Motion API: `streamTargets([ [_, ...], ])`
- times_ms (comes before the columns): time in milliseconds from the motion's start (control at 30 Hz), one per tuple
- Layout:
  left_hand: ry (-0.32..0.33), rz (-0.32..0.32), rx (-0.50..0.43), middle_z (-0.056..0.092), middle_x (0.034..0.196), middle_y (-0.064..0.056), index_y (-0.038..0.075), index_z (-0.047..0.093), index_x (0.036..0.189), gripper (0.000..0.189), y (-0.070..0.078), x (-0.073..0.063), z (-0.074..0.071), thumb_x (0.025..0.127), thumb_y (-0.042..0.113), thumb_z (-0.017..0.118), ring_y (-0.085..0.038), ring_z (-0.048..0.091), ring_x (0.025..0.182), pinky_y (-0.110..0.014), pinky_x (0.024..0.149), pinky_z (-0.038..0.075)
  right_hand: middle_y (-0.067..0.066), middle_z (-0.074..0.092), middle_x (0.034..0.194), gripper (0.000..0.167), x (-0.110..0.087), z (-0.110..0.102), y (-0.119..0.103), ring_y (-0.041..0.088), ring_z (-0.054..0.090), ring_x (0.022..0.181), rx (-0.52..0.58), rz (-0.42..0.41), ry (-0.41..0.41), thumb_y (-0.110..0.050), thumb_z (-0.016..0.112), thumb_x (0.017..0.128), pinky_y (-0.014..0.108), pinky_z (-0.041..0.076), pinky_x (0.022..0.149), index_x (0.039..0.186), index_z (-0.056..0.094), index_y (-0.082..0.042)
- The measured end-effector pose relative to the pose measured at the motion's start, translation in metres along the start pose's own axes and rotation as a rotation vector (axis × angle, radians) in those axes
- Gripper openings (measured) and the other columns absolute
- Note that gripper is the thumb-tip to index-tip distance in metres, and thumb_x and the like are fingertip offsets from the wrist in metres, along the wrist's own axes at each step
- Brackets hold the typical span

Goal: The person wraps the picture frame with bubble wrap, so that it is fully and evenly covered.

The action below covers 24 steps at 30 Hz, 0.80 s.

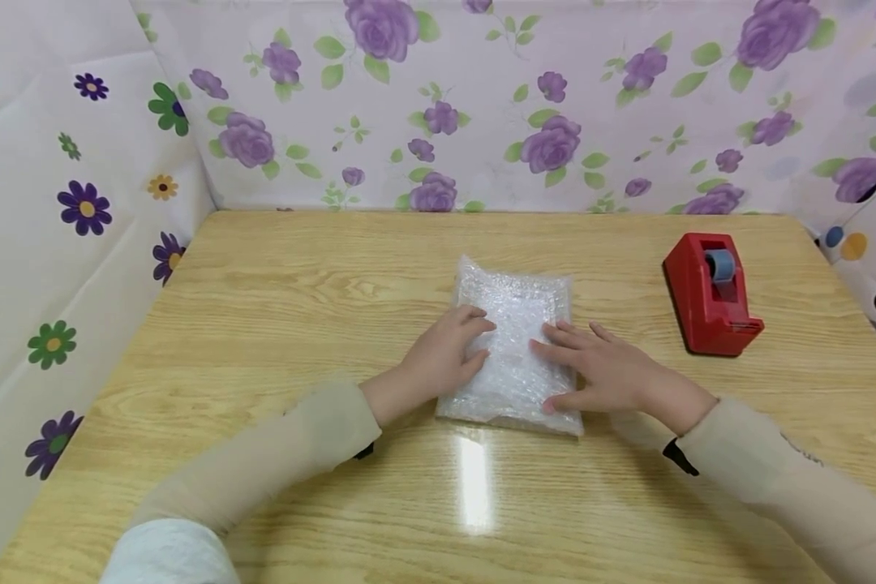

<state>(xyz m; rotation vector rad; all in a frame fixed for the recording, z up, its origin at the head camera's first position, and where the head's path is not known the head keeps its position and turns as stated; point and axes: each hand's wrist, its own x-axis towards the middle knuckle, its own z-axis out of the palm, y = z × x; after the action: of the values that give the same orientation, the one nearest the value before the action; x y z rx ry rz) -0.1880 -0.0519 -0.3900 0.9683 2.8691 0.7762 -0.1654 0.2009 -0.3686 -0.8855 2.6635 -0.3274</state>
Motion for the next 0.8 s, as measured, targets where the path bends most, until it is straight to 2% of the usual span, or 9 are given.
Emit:
streamTargets([
  [67, 0.028, -0.055, 0.035, 0.058, 0.110, -0.012, 0.002, 0.060, 0.116, 0.035, 0.005, -0.002, -0.001, 0.089, 0.023, 0.065, -0.022, 0.057, 0.096, -0.031, 0.081, 0.053, 0.014, 0.028, 0.155, 0.084, 0.000, 0.001, 0.000, 0.036, 0.021, 0.143, -0.004, 0.006, 0.006, -0.066, 0.057, 0.081, 0.063, 0.014, 0.114, 0.146, 0.039, -0.017],
  [133, 0.035, -0.129, 0.048, 0.055, 0.097, -0.008, 0.001, 0.059, 0.110, 0.036, 0.008, -0.001, -0.002, 0.088, 0.029, 0.066, -0.017, 0.053, 0.080, -0.027, 0.067, 0.051, 0.014, 0.028, 0.155, 0.083, -0.001, 0.001, 0.001, 0.036, 0.021, 0.143, -0.006, 0.011, 0.012, -0.065, 0.058, 0.081, 0.063, 0.014, 0.114, 0.146, 0.039, -0.017],
  [233, 0.010, -0.252, 0.014, 0.054, 0.088, -0.008, 0.001, 0.057, 0.100, 0.036, 0.010, 0.001, -0.004, 0.088, 0.033, 0.067, -0.016, 0.050, 0.071, -0.025, 0.061, 0.048, 0.014, 0.029, 0.154, 0.082, -0.001, 0.002, 0.001, 0.036, 0.022, 0.143, -0.003, 0.006, 0.026, -0.064, 0.059, 0.081, 0.064, 0.014, 0.113, 0.146, 0.039, -0.017],
  [333, -0.004, -0.317, -0.037, 0.053, 0.083, -0.007, 0.001, 0.055, 0.094, 0.034, 0.011, 0.004, -0.007, 0.085, 0.030, 0.070, -0.017, 0.049, 0.069, -0.026, 0.060, 0.046, 0.016, 0.030, 0.154, 0.082, -0.002, 0.004, 0.001, 0.038, 0.024, 0.142, -0.008, -0.010, 0.038, -0.064, 0.058, 0.082, 0.065, 0.015, 0.112, 0.145, 0.040, -0.016],
  [433, -0.009, -0.326, -0.044, 0.051, 0.079, -0.005, 0.003, 0.055, 0.090, 0.034, 0.011, 0.004, -0.008, 0.083, 0.030, 0.073, -0.016, 0.047, 0.068, -0.025, 0.058, 0.043, 0.014, 0.029, 0.154, 0.084, -0.002, 0.006, 0.000, 0.037, 0.023, 0.143, -0.013, 0.005, 0.037, -0.066, 0.057, 0.081, 0.065, 0.014, 0.113, 0.146, 0.039, -0.017],
  [600, -0.007, -0.264, -0.002, 0.051, 0.073, -0.002, 0.006, 0.055, 0.083, 0.035, 0.010, 0.005, -0.011, 0.080, 0.034, 0.075, -0.015, 0.046, 0.066, -0.024, 0.056, 0.040, 0.012, 0.028, 0.155, 0.087, -0.001, 0.008, -0.002, 0.035, 0.022, 0.143, -0.048, 0.042, 0.048, -0.070, 0.057, 0.078, 0.064, 0.014, 0.113, 0.146, 0.039, -0.018],
  [800, -0.028, -0.240, 0.005, 0.054, 0.076, -0.003, 0.007, 0.056, 0.081, 0.028, 0.006, 0.005, -0.011, 0.082, 0.029, 0.074, -0.016, 0.048, 0.070, -0.025, 0.060, 0.041, 0.011, 0.026, 0.156, 0.089, -0.001, 0.012, -0.004, 0.034, 0.020, 0.144, -0.089, 0.056, 0.052, -0.073, 0.053, 0.078, 0.064, 0.014, 0.114, 0.147, 0.037, -0.020],
])
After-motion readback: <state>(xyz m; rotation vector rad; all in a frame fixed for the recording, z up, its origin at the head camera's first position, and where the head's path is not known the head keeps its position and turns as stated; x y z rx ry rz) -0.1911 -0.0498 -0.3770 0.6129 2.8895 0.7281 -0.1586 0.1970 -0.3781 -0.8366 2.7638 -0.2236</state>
